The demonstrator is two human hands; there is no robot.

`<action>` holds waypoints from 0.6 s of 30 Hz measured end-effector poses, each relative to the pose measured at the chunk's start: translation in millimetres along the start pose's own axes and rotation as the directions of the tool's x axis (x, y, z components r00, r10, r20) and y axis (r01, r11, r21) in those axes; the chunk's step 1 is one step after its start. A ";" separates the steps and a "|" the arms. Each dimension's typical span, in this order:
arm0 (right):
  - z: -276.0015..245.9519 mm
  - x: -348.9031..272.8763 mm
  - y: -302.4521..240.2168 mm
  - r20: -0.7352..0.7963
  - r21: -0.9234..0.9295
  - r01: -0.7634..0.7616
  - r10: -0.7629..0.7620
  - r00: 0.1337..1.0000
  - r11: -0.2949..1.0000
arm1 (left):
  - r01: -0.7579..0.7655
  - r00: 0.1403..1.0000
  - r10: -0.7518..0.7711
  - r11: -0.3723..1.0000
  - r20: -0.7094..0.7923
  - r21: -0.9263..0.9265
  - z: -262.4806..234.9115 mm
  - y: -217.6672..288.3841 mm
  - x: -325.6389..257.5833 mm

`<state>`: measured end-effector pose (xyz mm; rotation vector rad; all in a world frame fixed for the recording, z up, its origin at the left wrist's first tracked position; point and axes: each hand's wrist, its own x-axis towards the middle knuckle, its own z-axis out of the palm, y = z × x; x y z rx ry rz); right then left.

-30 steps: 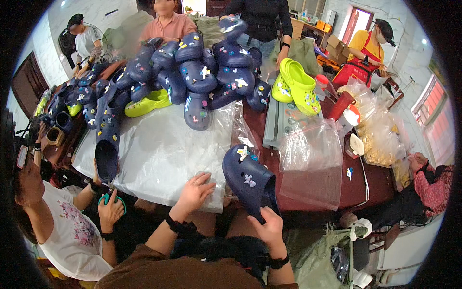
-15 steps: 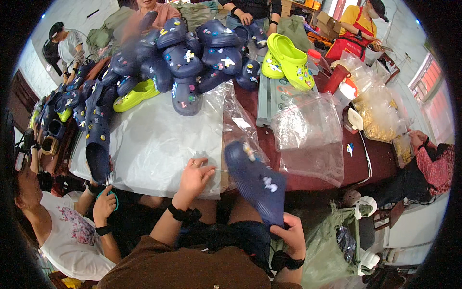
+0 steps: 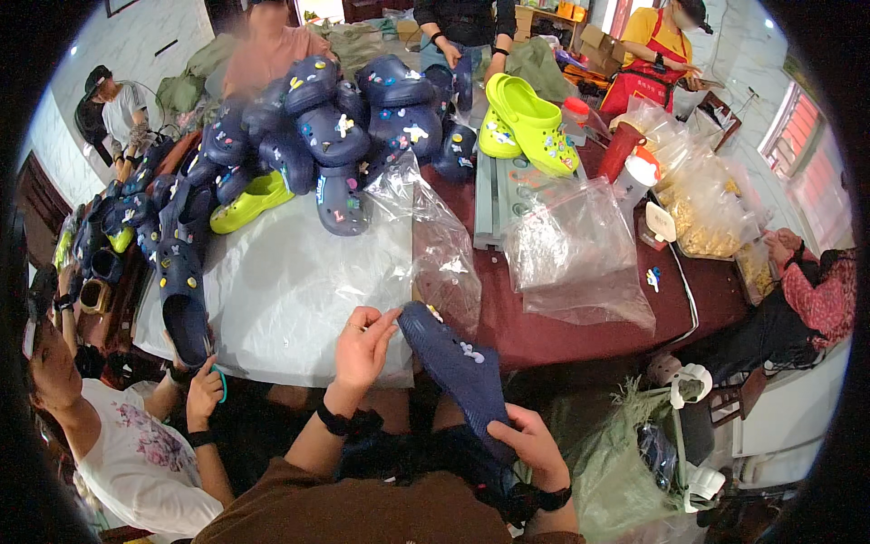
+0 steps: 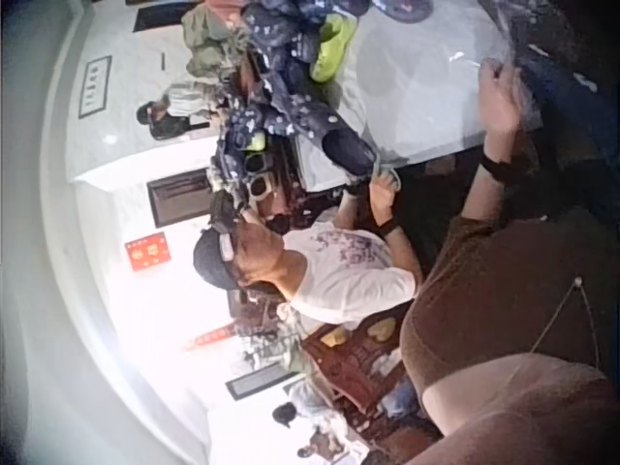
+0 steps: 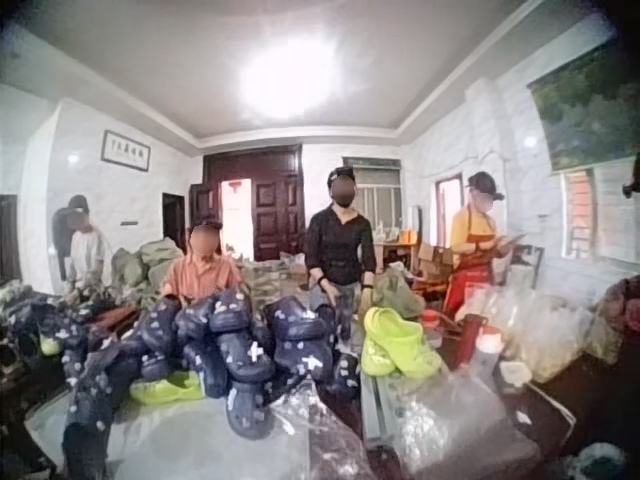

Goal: The recorder is bagging decorated clogs into individual plastic bags and then placing those bags into a larger sack.

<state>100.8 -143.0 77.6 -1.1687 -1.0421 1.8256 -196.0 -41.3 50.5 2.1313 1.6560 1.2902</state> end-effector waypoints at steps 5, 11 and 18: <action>15.4 23.5 8.3 0.033 0.342 -0.018 0.007 0.999 0.939 | -0.100 0.995 0.100 0.995 -0.015 -0.003 -6.3 15.1 3.0; 38.3 57.3 19.0 0.093 0.597 -0.129 0.091 0.991 0.792 | -0.156 0.961 0.182 0.979 0.210 -0.133 -16.5 39.2 -3.8; 52.8 76.1 8.6 0.271 0.682 -0.200 0.011 0.963 0.704 | -0.126 0.955 0.234 0.877 0.182 -0.465 -37.6 35.4 -2.7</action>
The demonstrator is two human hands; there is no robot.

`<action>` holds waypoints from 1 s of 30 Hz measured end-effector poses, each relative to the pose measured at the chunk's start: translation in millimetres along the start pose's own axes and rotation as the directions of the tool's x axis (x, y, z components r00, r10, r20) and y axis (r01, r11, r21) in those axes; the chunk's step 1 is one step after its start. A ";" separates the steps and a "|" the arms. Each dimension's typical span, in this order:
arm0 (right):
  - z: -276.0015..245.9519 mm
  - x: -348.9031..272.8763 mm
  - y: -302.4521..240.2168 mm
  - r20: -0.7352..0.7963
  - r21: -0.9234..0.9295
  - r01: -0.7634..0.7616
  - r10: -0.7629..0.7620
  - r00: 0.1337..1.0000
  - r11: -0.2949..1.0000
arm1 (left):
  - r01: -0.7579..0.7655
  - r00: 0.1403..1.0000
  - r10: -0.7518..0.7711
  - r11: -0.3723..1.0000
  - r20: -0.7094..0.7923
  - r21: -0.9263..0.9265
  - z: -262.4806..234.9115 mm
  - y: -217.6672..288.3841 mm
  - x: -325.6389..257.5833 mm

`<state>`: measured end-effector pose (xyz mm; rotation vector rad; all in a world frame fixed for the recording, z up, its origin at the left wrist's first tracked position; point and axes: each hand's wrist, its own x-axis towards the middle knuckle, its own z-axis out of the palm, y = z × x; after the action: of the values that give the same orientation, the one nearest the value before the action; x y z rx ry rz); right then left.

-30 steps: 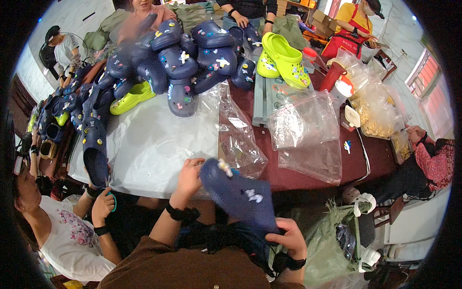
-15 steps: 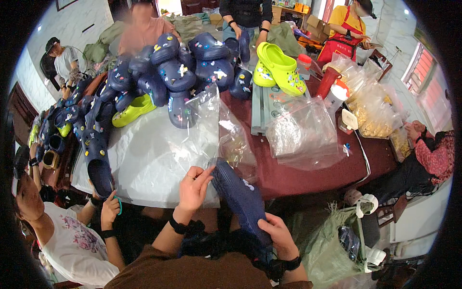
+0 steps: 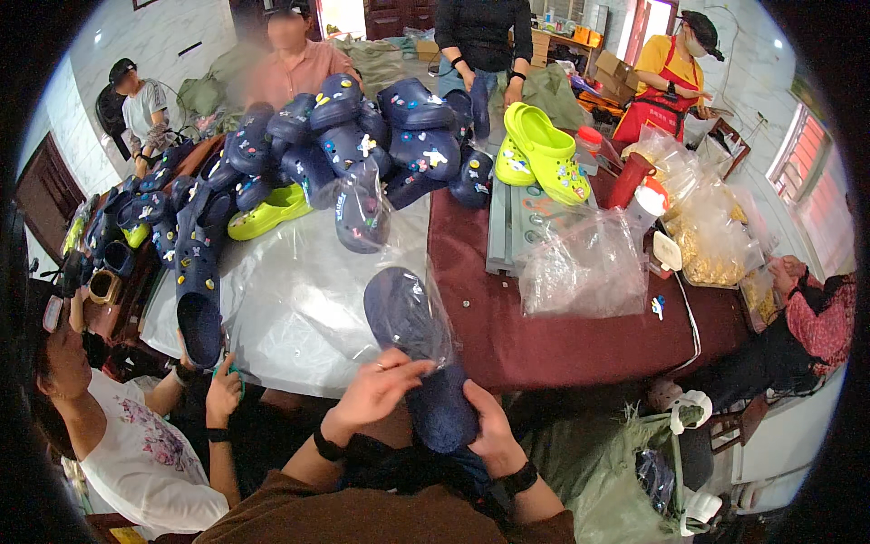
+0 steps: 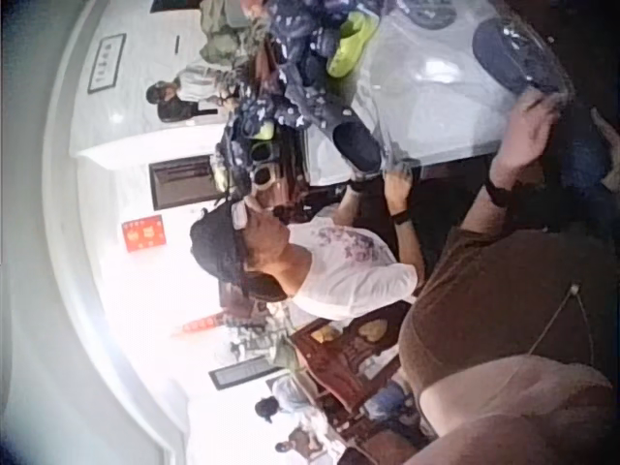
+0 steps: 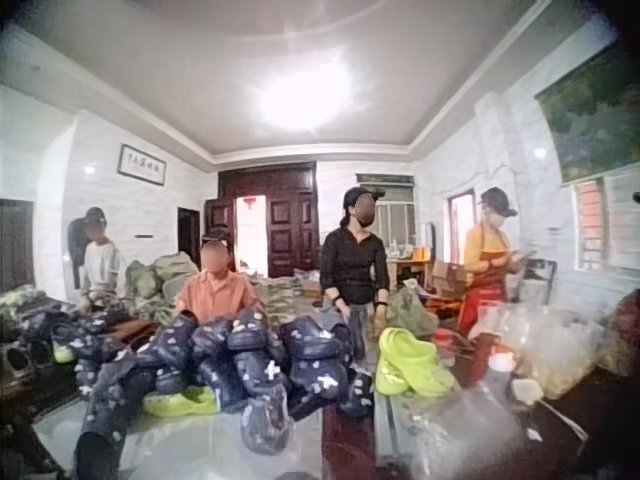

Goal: The recorder is bagging decorated clogs into individual plastic bags and then placing those bags into a larger sack.

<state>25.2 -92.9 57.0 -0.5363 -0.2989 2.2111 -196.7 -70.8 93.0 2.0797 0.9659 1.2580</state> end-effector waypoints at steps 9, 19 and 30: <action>-18.5 7.7 11.8 0.149 0.324 -0.108 0.062 0.987 0.940 | 0.156 0.987 -0.142 0.955 -0.073 0.253 -12.7 13.2 -5.9; 3.7 4.4 24.6 -0.051 -0.580 0.197 -0.277 0.959 0.790 | 0.118 0.990 -0.124 0.988 0.061 0.095 -18.4 19.6 -2.8; -9.9 56.6 27.0 -0.018 -0.573 0.443 -0.550 0.835 0.690 | 0.240 0.970 -0.241 0.970 0.038 0.039 -24.9 3.9 -24.9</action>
<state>-20.6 -65.9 22.2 -0.8534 -0.8899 1.5000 -225.7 -91.2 93.4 1.9367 1.1876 1.0758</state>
